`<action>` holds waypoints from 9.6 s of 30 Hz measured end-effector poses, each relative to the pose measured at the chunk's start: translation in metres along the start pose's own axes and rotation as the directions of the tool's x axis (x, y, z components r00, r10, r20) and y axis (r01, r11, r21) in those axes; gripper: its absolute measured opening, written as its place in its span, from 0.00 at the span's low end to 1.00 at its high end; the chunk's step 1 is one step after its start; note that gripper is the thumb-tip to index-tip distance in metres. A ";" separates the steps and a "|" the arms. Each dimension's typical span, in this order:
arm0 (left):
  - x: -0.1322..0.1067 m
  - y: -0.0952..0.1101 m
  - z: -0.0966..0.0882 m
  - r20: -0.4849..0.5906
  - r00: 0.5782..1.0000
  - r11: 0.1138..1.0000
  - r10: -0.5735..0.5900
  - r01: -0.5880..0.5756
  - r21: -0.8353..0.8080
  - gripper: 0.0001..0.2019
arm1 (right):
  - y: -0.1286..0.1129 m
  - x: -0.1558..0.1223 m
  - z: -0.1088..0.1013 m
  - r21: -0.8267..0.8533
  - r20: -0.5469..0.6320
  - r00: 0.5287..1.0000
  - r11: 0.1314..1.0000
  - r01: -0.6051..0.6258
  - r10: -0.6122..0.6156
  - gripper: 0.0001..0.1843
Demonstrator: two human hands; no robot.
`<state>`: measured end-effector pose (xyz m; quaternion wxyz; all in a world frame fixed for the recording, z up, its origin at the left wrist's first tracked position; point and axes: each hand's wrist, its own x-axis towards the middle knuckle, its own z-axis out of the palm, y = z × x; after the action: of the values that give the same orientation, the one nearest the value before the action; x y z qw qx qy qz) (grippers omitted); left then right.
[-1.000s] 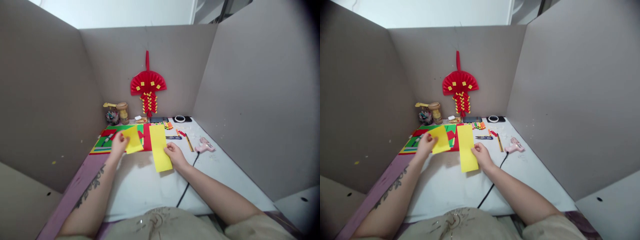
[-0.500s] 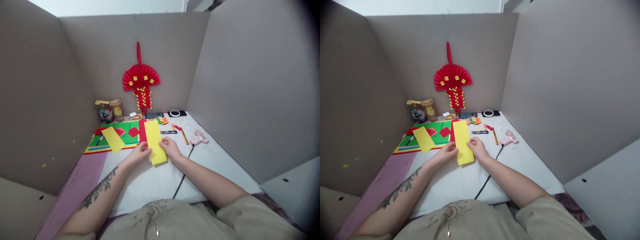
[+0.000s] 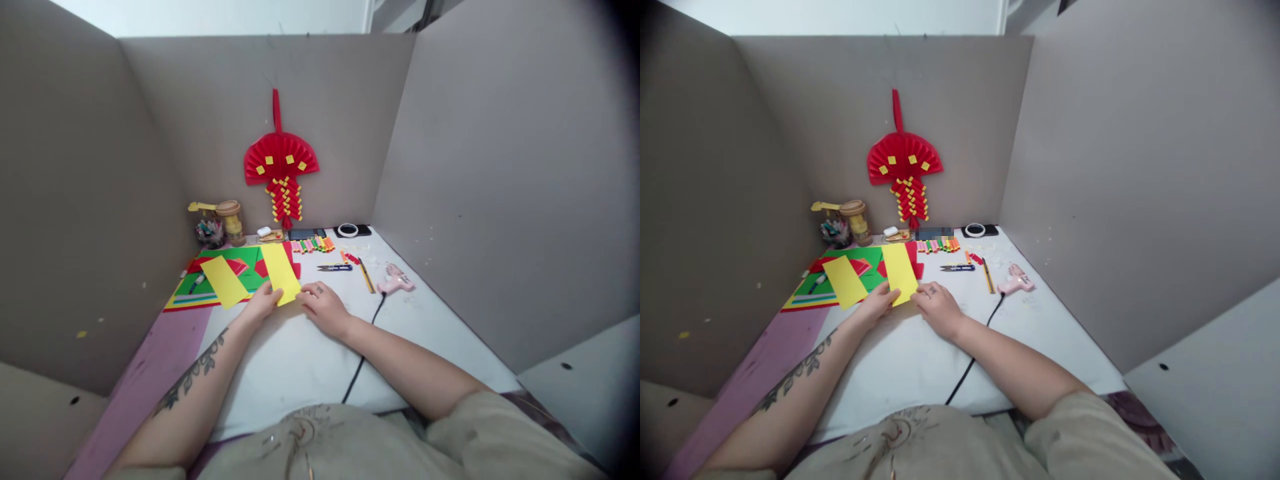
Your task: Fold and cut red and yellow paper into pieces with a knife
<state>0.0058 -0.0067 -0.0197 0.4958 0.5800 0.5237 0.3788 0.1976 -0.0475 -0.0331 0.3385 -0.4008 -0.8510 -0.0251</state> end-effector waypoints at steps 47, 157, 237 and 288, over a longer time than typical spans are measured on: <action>-0.024 -0.001 0.002 0.311 0.941 0.624 0.133 -0.324 0.711 0.09 | 0.010 0.003 0.014 -0.031 0.385 0.863 0.939 -0.343 0.327 0.10; -0.037 0.002 0.001 0.482 0.850 0.485 0.212 -0.520 0.703 0.08 | 0.011 -0.008 0.006 0.155 0.288 0.948 0.970 -0.189 0.138 0.08; -0.037 0.001 -0.005 0.596 0.781 0.329 0.187 -0.621 0.711 0.15 | 0.004 -0.014 0.005 0.252 0.315 0.949 0.965 -0.078 -0.006 0.17; -0.051 -0.004 0.006 0.437 0.859 0.426 0.266 -0.511 0.747 0.13 | -0.017 -0.014 -0.006 0.002 0.465 0.885 1.000 -0.026 0.023 0.15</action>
<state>0.0027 -0.0581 -0.0211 0.1123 0.8935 0.4219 0.1051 0.1949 -0.0701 -0.0331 0.1266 -0.4044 -0.9023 0.0794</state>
